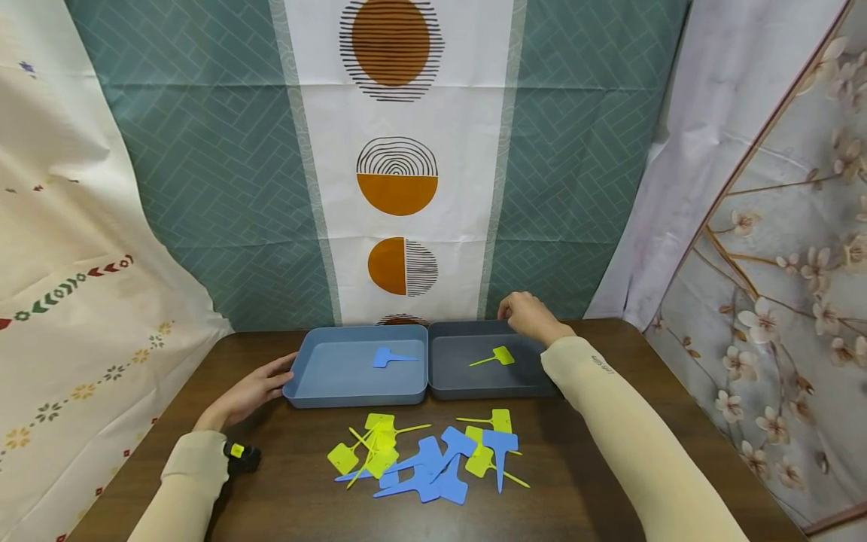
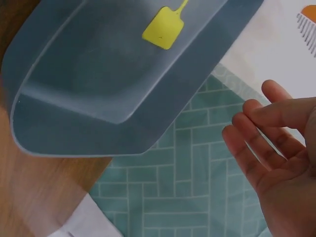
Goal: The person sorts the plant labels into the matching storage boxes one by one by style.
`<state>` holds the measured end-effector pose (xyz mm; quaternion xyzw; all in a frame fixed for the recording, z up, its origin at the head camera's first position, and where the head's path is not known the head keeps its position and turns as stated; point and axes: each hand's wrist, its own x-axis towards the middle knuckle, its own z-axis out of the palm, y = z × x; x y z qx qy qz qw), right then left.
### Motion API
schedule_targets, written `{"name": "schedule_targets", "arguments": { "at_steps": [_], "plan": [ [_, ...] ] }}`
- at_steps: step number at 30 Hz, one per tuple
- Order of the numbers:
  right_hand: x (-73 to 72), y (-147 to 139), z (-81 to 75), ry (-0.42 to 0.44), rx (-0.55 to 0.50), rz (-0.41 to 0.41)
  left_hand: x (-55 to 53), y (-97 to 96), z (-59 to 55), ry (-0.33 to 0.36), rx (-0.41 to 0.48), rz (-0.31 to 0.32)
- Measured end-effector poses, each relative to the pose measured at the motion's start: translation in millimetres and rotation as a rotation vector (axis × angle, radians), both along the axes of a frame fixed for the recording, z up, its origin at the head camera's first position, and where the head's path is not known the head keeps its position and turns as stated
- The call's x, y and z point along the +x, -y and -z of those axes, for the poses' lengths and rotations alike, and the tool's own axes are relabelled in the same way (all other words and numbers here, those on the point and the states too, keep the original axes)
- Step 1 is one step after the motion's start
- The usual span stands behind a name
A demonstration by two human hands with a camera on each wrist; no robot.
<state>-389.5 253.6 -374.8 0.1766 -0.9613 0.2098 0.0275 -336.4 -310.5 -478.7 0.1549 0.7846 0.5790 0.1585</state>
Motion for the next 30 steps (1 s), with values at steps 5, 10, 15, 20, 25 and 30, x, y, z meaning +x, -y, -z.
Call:
{"name": "schedule_targets", "arguments": {
  "at_steps": [5, 10, 15, 20, 25, 30],
  "plan": [
    [7.5, 1, -5.0, 0.03, -0.041, -0.023, 0.1, 0.1, 0.1, -0.001, 0.002, 0.0],
    [17.5, 2, -2.6, 0.032, -0.053, -0.068, 0.5, 0.1, -0.5, -0.001, 0.004, 0.0],
    [35.7, 7, -1.2, 0.012, -0.069, -0.116, 0.4, -0.1, -0.3, 0.002, 0.001, -0.002],
    [55.4, 9, -2.6, 0.018, -0.107, -0.127, 0.1, -0.2, -0.6, 0.004, -0.007, -0.002],
    [68.8, 7, -1.8, 0.031, -0.133, -0.152, -0.9, 0.5, 0.8, 0.007, -0.02, -0.005],
    [81.0, 8, 0.5, 0.05, -0.163, -0.194, -2.2, -0.8, 1.8, 0.011, -0.034, -0.009]
  ]
}}
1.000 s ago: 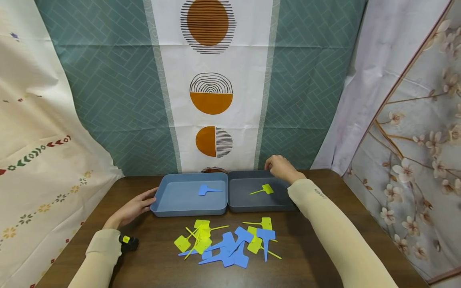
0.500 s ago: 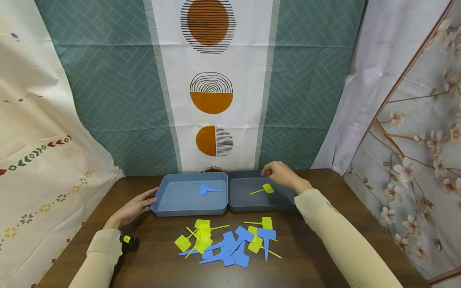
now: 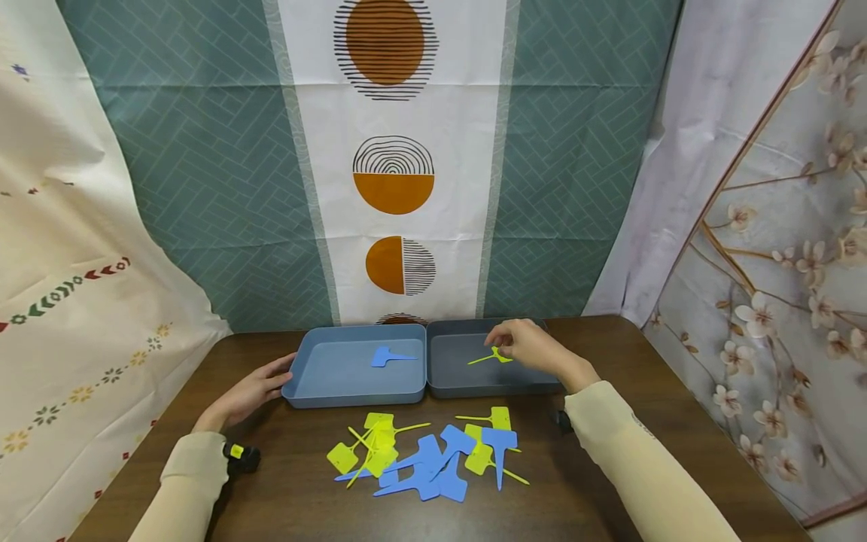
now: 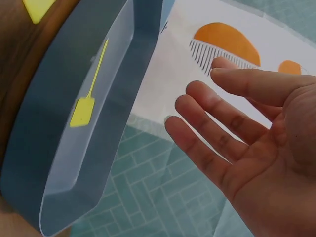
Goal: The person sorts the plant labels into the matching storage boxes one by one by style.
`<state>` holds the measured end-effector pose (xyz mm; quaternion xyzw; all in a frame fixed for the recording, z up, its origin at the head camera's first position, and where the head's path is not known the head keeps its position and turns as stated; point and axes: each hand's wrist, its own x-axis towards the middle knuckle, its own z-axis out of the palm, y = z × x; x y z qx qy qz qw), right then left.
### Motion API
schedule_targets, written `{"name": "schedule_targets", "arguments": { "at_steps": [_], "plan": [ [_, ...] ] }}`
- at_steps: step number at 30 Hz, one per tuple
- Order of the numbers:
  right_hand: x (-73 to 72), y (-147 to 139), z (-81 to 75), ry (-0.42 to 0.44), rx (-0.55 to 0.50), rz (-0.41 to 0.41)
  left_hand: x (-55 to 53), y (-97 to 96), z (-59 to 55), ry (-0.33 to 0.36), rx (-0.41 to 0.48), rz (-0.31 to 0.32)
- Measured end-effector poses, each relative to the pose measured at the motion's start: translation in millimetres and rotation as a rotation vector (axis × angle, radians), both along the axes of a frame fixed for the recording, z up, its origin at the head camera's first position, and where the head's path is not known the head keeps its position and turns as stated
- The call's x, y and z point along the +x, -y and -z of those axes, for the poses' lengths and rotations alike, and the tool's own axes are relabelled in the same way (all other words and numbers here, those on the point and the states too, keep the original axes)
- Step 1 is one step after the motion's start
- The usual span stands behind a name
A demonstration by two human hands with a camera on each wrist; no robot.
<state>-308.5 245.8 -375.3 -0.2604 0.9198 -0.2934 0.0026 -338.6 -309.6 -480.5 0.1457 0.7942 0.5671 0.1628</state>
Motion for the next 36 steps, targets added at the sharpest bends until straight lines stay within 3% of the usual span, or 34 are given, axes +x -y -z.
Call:
{"name": "schedule_targets", "arguments": {
  "at_steps": [13, 22, 29, 36],
  "plan": [
    [35.5, 5, 19.4, 0.054, -0.013, -0.124, 3.2, -2.6, -3.1, 0.007, 0.031, 0.003],
    [45.7, 8, 31.6, 0.141, -0.007, -0.171, 5.0, -0.5, -3.1, 0.015, 0.001, -0.027],
    [52.2, 9, 39.3, 0.152, 0.011, -0.205, 3.9, 0.2, -4.6, 0.009, 0.002, -0.022],
    [55.3, 10, 46.6, 0.229, 0.037, -0.211, 3.5, 1.1, -3.1, 0.016, 0.011, -0.017]
  ]
}}
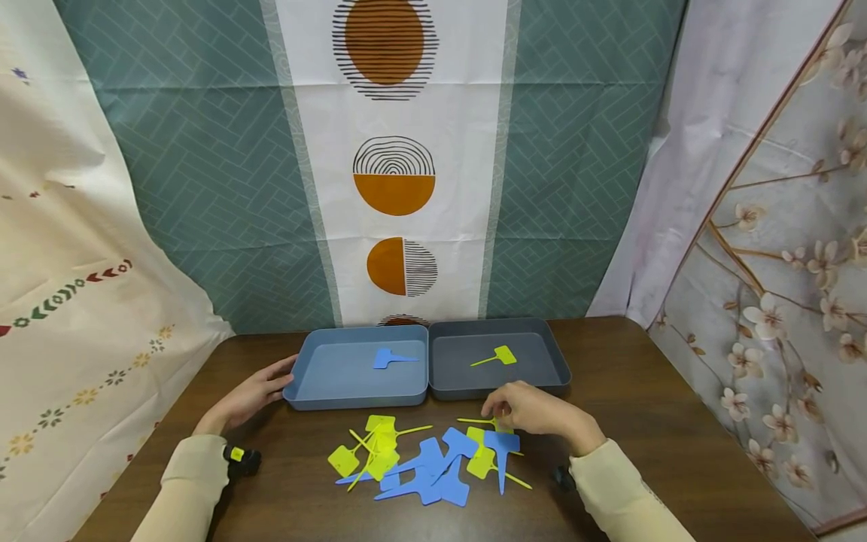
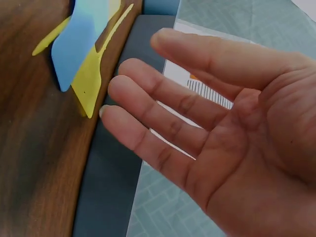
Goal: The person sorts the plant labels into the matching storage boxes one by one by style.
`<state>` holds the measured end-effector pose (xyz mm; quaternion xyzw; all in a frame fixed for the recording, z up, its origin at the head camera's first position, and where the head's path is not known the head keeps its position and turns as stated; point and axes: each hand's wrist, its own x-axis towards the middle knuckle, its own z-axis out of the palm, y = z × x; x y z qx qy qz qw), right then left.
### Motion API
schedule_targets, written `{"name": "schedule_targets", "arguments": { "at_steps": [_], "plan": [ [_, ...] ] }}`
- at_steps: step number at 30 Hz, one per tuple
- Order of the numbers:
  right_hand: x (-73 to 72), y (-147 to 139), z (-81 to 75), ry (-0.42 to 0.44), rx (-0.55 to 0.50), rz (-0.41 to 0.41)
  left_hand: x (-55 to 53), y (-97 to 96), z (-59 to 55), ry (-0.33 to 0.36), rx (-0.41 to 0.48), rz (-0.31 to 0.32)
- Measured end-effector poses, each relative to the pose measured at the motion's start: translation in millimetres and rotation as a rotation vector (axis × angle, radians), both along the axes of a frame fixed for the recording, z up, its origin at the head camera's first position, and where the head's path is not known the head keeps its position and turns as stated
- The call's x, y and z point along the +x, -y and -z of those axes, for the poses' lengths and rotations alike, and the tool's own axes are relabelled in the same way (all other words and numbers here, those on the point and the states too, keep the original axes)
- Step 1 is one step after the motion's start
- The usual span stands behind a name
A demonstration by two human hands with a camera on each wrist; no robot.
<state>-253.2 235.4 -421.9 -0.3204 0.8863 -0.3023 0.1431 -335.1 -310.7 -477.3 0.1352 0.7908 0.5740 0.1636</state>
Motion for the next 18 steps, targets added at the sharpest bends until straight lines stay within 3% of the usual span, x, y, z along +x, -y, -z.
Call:
{"name": "schedule_targets", "arguments": {
  "at_steps": [7, 18],
  "plan": [
    [3.3, 2.5, 4.6, 0.045, 0.062, 0.029, 0.5, 0.5, -0.2, -0.01, -0.001, 0.007],
    [9.6, 8.7, 9.6, 0.039, 0.094, 0.047, 1.4, -2.5, -1.2, -0.013, 0.003, 0.015]
  ]
}}
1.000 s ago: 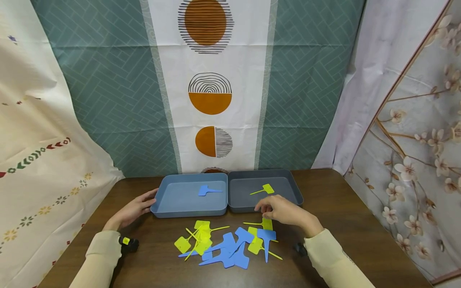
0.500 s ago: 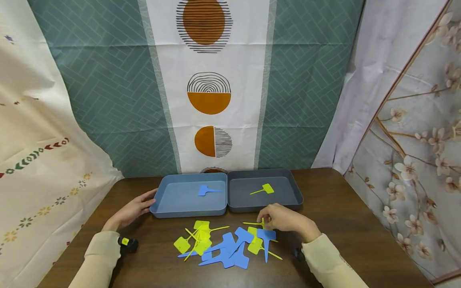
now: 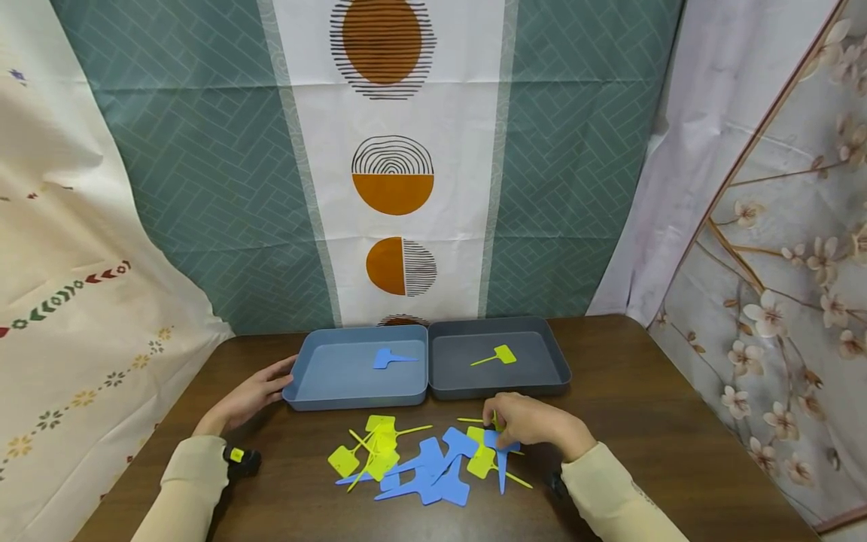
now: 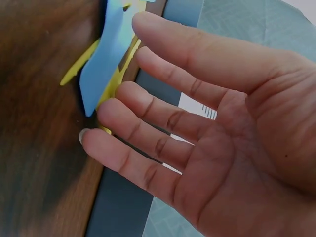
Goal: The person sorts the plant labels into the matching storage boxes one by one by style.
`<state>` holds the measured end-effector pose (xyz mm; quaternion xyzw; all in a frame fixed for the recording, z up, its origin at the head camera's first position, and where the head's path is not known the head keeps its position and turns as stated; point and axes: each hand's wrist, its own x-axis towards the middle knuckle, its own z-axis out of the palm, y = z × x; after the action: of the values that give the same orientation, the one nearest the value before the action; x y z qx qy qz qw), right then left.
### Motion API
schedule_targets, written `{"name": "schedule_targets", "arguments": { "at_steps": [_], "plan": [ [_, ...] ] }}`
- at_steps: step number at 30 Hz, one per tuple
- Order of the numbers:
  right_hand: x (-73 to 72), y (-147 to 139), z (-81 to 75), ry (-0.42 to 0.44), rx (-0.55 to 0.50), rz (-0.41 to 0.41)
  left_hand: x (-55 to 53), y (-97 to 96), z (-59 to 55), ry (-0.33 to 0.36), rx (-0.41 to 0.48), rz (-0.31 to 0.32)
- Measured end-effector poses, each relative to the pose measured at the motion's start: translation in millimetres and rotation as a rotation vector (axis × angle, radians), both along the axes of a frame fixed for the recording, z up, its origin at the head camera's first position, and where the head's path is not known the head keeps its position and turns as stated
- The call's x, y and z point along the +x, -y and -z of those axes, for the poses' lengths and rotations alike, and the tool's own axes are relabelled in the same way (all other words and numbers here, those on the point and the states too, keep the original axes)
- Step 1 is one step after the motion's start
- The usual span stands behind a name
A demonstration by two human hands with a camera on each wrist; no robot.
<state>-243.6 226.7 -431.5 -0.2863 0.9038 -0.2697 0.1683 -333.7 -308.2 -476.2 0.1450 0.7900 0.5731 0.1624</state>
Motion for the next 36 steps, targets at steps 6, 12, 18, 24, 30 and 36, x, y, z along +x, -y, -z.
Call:
{"name": "schedule_targets", "arguments": {
  "at_steps": [6, 12, 18, 24, 30, 36],
  "plan": [
    [1.1, 1, 4.8, -0.014, 0.026, 0.013, 1.3, -1.3, -1.4, -0.001, -0.005, 0.001],
    [0.7, 2, 7.8, -0.009, 0.028, 0.023, -2.0, -1.7, 1.4, 0.004, -0.019, -0.004],
    [-1.6, 1, 8.8, 0.007, -0.009, 0.004, -4.1, -1.0, 4.3, 0.013, -0.019, -0.02],
    [-6.9, -1, 7.7, 0.019, -0.062, -0.04, -2.0, 0.2, 3.7, 0.017, -0.019, -0.028],
    [-12.3, -6, 9.3, 0.047, -0.13, -0.063, -0.6, -0.2, 3.3, 0.003, -0.01, -0.017],
    [-19.2, -13, 10.2, 0.058, -0.211, -0.077, -1.1, -1.1, 1.8, 0.0, -0.001, -0.011]
  ]
}}
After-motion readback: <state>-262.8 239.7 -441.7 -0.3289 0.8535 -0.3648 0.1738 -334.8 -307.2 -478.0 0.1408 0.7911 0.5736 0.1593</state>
